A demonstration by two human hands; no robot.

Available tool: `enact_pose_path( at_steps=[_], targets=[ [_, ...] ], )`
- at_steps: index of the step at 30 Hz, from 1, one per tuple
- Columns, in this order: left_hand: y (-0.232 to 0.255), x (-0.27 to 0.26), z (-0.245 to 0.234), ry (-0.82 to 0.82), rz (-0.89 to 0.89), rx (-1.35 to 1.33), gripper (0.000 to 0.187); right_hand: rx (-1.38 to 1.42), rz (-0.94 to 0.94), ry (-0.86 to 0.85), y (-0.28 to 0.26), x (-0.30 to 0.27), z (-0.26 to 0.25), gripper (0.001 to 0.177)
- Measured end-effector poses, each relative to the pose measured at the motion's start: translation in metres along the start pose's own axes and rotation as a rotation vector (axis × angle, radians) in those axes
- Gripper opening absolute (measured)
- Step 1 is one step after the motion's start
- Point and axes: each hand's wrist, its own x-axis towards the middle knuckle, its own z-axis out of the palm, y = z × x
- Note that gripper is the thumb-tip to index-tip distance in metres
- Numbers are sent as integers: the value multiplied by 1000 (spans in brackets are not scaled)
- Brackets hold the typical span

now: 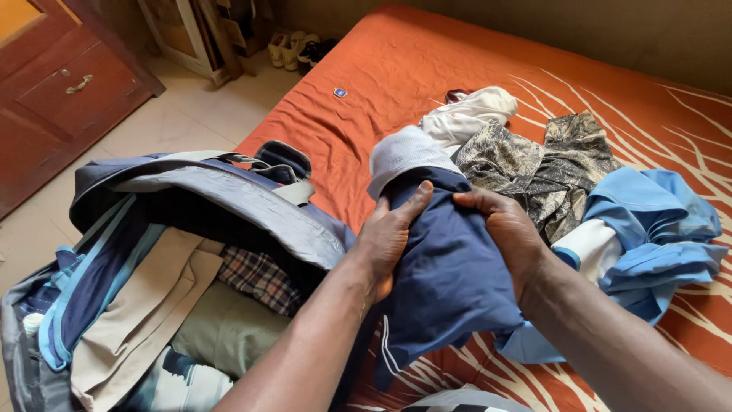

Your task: Packing several items of clothing from a bed into a duffle bag.

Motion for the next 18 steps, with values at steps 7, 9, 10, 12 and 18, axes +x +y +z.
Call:
enact_pose_path(
  at_steps=[7, 9, 10, 12, 18],
  targets=[
    [-15, 4, -13, -231, -194, -441, 84, 123, 39, -177, 13, 22, -39, 38],
    [-17, 5, -16, -290, -205, -473, 62, -7, -99, -133, 18, 26, -42, 32],
    [-19, 7, -18, -289, -205, -473, 62, -7, -98, -134, 17, 29, -41, 32],
    [-23, 10, -22, -315, -213, -431, 44, -294, -160, 307, 15, 34, -38, 35],
    [-19, 12, -16, -52, 82, -280, 37, -1232, -623, 451, 0, -23, 22, 46]
  ],
)
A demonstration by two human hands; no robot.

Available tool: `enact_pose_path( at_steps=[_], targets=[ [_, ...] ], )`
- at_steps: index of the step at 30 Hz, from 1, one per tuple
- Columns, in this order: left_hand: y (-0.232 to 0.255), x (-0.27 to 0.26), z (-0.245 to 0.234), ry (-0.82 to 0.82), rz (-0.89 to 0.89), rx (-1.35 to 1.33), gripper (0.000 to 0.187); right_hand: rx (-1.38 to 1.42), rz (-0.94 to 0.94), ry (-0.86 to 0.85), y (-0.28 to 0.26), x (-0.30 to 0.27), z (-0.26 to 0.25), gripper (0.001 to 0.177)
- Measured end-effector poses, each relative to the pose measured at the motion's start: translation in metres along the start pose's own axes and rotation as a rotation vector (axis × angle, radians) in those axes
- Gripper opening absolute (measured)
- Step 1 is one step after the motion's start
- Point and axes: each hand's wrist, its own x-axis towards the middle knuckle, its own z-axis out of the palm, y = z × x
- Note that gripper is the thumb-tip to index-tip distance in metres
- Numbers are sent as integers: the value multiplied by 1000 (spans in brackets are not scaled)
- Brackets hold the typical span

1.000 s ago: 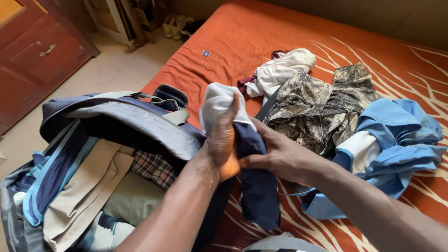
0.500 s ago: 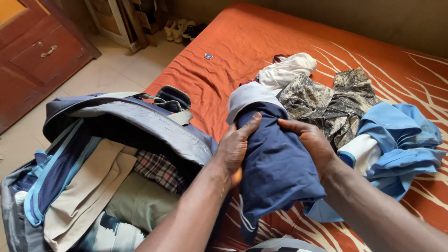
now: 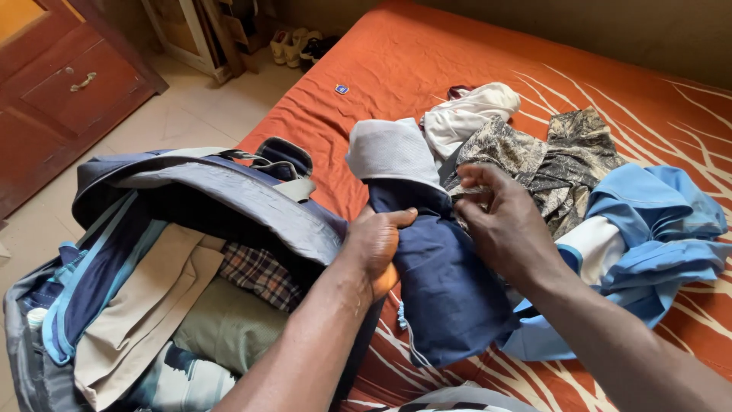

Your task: Packing several items of clothing from a bed into a duffle bag.

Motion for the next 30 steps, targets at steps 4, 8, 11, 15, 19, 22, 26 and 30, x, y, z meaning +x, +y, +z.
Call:
enact_pose_path(
  at_steps=[4, 8, 11, 15, 19, 22, 26, 30],
  targets=[
    [-2, 4, 17, 27, 130, 217, 45, 515, -218, -270, 19, 14, 14, 52],
    [4, -7, 24, -69, 63, 588, 59, 744, 60, -346, 10, 9, 26, 63],
    [7, -21, 21, -337, 165, 756, 68, 872, 256, -368, 14, 10, 21, 58],
    [20, -36, 28, -252, 162, 876, 91, 1019, 527, -382, 26, 17, 14, 42],
    [2, -11, 28, 122, 328, 946, 86, 1209, 495, -420, 28, 22, 13, 38],
    [-1, -6, 37, 307, 341, 874, 83, 1181, 501, -452, 10, 19, 11, 49],
    [8, -7, 43, 415, 230, 617, 79, 1196, 493, -481, 15, 22, 8, 49],
    [23, -7, 31, 94, -35, 58, 69, 1280, 500, -541, 20, 22, 5, 46]
  ],
)
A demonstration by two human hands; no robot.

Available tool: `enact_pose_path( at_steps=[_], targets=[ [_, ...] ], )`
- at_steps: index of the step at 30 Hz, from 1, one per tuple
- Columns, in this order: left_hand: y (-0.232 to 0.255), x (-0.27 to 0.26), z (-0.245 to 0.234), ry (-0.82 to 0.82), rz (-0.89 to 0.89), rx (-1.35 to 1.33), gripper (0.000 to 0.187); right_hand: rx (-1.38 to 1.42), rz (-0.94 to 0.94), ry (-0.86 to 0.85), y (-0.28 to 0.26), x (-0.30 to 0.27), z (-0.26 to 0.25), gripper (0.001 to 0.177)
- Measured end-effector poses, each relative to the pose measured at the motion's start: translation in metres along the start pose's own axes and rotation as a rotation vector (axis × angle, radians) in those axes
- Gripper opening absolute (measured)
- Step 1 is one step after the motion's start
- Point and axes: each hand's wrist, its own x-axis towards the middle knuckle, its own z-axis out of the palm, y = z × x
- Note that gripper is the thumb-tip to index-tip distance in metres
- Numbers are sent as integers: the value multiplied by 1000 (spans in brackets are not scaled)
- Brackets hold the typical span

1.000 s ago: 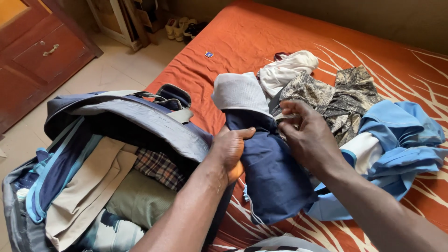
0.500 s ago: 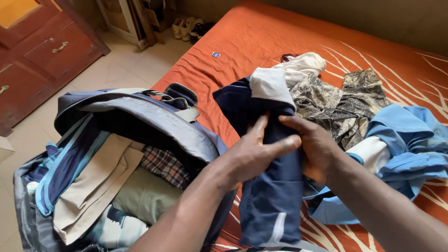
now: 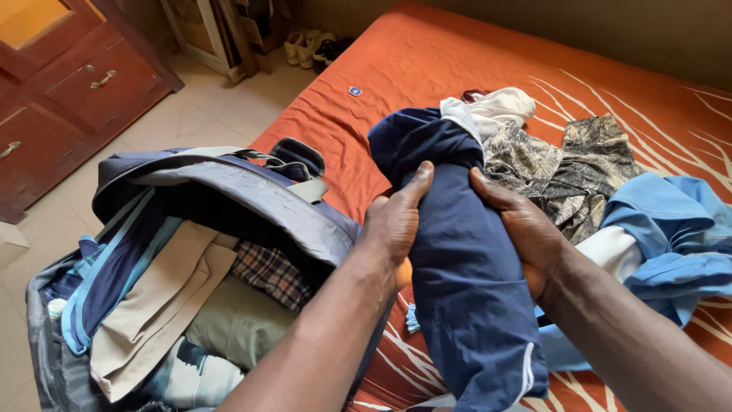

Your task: Packing several items of clothing from a bed into a duffle bag.

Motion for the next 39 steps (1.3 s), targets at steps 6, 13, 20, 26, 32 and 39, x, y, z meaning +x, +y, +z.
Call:
enact_pose_path(
  at_steps=[6, 13, 20, 26, 32, 39],
  targets=[
    [14, 9, -14, -82, -50, -111, 55, -5, 61, -78, -2, -1, 32, 45],
    [57, -11, -53, 4, 195, -262, 53, -345, 182, -118, 2, -9, 63, 58],
    [106, -79, -143, 303, 504, -222, 49, -701, 160, -190, 52, 7, 111, 81],
    [97, -110, -249, 572, 375, -237, 61, -525, 221, -331, 123, 42, 126, 64],
    [90, -102, -283, 1065, 193, -94, 94, -867, 71, -14, 168, 76, 115, 48],
    [102, -86, -268, 1058, 207, 446, 90, -1724, -345, 222, 182, 83, 88, 40]
  ],
)
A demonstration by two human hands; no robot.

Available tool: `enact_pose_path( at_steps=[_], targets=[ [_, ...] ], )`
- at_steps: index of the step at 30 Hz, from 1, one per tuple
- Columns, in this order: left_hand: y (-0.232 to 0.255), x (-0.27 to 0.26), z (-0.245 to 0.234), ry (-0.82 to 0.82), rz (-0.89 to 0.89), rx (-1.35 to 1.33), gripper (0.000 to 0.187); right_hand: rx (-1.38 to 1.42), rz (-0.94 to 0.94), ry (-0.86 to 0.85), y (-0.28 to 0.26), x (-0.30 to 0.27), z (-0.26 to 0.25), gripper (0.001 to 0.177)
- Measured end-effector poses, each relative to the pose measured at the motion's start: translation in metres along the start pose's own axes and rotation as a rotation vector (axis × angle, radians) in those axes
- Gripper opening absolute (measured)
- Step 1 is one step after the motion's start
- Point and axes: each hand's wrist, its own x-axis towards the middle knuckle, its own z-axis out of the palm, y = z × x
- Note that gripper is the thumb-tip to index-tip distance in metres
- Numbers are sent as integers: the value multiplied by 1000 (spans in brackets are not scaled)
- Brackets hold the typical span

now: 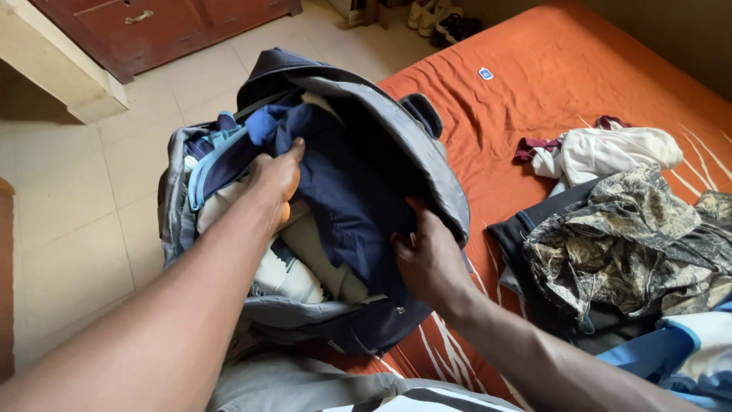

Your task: Packing several items of clothing from a bed into a duffle bag.

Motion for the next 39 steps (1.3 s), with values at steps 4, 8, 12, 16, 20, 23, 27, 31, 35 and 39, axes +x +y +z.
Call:
enact_pose_path(
  at_steps=[4, 8, 12, 16, 20, 23, 27, 31, 35, 39],
  targets=[
    [-9, 10, 4, -35, 113, 76, 86, 58, -77, 88, -9, -17, -8, 58],
    [-3, -17, -4, 186, 351, 351, 84, -151, -386, 121, -9, -22, -17, 60],
    [2, -45, -13, 336, 790, 587, 91, -202, -369, -91, -53, -31, -47, 61],
    [-5, -25, -1, 236, 1037, 767, 99, -336, -815, 95, -54, -25, -32, 74],
    [-6, -8, 14, -81, 954, 986, 102, -363, -867, -57, -34, -9, -8, 100],
    [-8, -3, 20, -191, 802, 1037, 106, -458, -910, -50, -11, 3, 3, 99],
    [-22, 11, 30, -158, 888, 1064, 104, -442, -935, -80, -5, 11, 7, 95],
    [-24, 22, 37, -143, 900, 1090, 107, -443, -922, -95, 3, 21, 16, 94],
    [-17, 24, 45, -234, 716, 1170, 109, -429, -927, -80, 6, 26, 16, 92],
    [-19, 28, 46, -249, 720, 1243, 106, -426, -926, -66, 8, 26, 18, 91]
  ],
)
